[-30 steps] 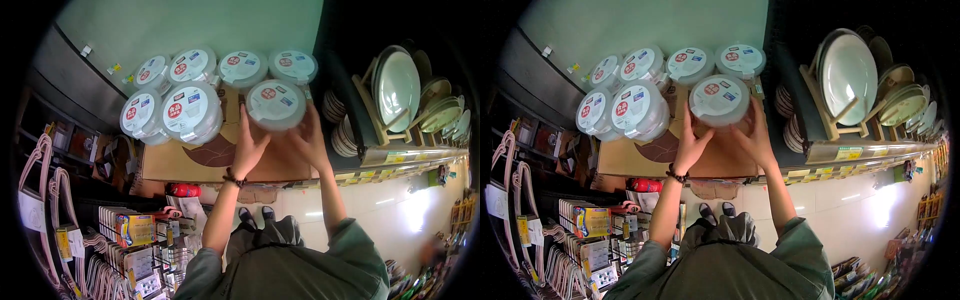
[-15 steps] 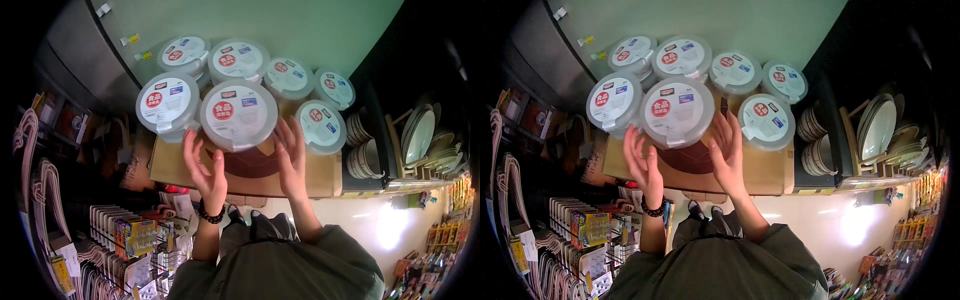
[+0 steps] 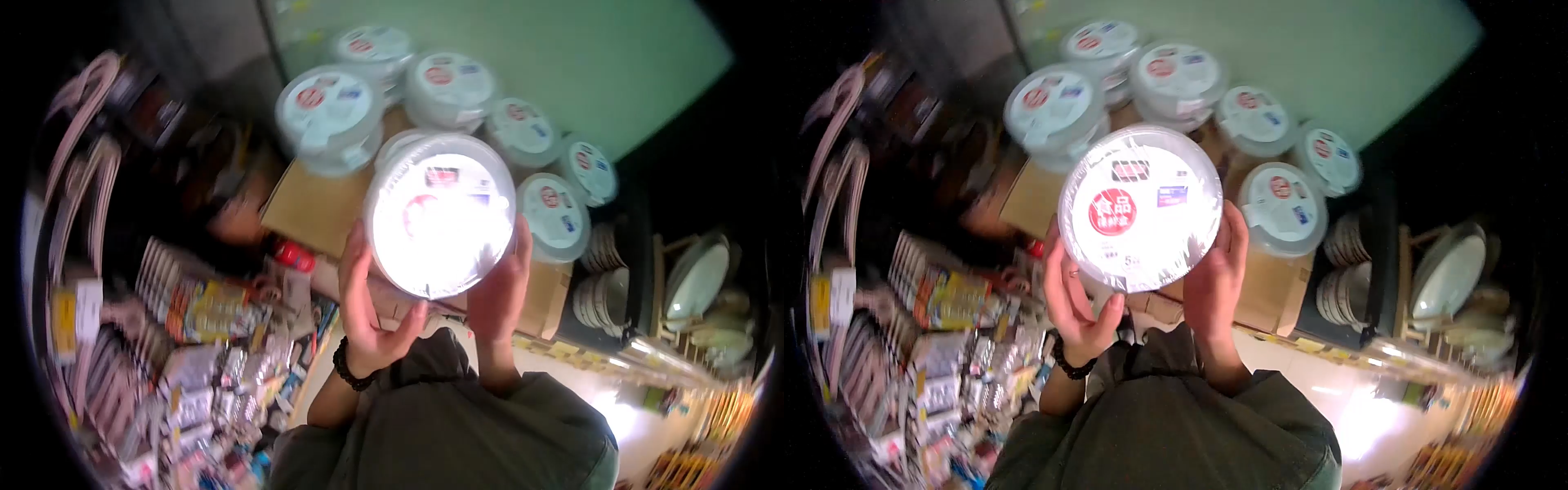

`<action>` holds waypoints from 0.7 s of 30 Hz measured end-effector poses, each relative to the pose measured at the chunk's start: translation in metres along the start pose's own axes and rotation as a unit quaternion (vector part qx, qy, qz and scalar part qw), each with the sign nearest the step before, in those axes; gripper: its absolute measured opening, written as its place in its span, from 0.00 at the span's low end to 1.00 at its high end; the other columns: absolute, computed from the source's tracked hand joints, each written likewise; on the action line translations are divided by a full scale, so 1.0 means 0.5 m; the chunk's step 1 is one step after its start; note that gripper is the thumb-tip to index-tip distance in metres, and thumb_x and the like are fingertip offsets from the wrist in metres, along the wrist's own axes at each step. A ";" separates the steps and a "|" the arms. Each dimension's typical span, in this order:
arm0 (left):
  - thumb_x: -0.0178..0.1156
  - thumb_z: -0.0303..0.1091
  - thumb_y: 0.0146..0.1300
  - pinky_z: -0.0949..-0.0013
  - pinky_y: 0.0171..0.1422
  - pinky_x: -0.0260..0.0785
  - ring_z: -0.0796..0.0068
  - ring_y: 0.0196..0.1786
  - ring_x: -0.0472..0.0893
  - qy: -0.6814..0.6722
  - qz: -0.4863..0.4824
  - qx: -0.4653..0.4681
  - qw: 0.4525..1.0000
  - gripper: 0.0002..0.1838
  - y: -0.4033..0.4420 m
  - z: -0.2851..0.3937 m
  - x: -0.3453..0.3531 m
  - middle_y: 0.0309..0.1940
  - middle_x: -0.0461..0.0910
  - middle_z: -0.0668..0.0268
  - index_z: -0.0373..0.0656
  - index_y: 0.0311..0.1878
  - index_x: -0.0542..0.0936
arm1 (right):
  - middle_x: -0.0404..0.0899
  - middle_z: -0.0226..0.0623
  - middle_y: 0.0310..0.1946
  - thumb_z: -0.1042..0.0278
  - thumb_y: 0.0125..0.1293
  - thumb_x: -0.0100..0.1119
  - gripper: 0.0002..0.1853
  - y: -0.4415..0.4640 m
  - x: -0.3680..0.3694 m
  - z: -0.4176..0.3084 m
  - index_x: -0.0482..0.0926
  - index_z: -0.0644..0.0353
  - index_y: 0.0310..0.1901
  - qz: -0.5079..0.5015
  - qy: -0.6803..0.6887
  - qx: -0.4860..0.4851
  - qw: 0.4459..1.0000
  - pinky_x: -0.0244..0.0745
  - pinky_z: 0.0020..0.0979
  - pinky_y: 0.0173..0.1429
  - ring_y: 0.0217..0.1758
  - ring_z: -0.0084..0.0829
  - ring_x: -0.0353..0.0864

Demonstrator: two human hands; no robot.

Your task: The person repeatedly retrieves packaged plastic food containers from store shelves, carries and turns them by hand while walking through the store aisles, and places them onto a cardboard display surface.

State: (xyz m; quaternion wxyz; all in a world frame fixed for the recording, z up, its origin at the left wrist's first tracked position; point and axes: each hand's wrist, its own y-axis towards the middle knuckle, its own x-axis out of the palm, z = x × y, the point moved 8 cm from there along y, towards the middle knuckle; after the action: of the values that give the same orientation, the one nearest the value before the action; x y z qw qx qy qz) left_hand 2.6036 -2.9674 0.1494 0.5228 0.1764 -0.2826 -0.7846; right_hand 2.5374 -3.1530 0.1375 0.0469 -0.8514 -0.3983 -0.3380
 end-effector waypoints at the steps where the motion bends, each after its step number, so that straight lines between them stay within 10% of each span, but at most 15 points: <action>1: 0.71 0.32 0.55 0.44 0.78 0.53 0.38 0.77 0.58 0.053 0.016 0.036 0.998 0.46 -0.022 0.031 -0.005 0.75 0.55 0.38 0.32 0.75 0.58 | 0.54 0.43 0.77 0.51 0.74 0.50 0.36 -0.011 0.005 0.013 0.52 0.62 0.75 -0.044 0.094 0.052 0.993 0.56 0.44 0.79 0.78 0.42 0.58; 8: 0.76 0.40 0.52 0.34 0.76 0.50 0.30 0.76 0.60 0.282 0.051 0.087 0.954 0.43 -0.183 0.198 0.030 0.75 0.57 0.39 0.49 0.72 0.69 | 0.60 0.42 0.75 0.49 0.77 0.43 0.34 -0.149 -0.031 0.154 0.52 0.57 0.78 -0.251 0.303 0.364 0.844 0.60 0.46 0.77 0.77 0.40 0.62; 12: 0.72 0.46 0.58 0.31 0.77 0.48 0.29 0.77 0.55 0.346 -0.004 0.058 0.936 0.47 -0.258 0.232 0.051 0.77 0.48 0.36 0.54 0.79 0.59 | 0.69 0.39 0.69 0.50 0.78 0.45 0.32 -0.247 -0.047 0.200 0.57 0.60 0.75 -0.230 0.148 0.467 0.841 0.74 0.40 0.68 0.68 0.34 0.73; 21: 0.73 0.42 0.54 0.35 0.73 0.58 0.34 0.72 0.66 0.465 0.148 -0.035 0.872 0.39 -0.435 0.377 -0.039 0.69 0.65 0.38 0.41 0.68 0.70 | 0.69 0.40 0.70 0.55 0.77 0.52 0.31 -0.471 -0.009 0.241 0.59 0.55 0.75 -0.273 0.196 0.624 0.705 0.73 0.43 0.68 0.68 0.37 0.73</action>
State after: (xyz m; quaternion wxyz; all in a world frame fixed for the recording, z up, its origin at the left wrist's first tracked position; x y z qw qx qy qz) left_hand 2.3463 -2.8366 0.1592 0.7099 0.4585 -0.0017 -0.5345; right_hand 2.4329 -2.9542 -0.0024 0.5499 -0.3961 -0.7155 -0.1697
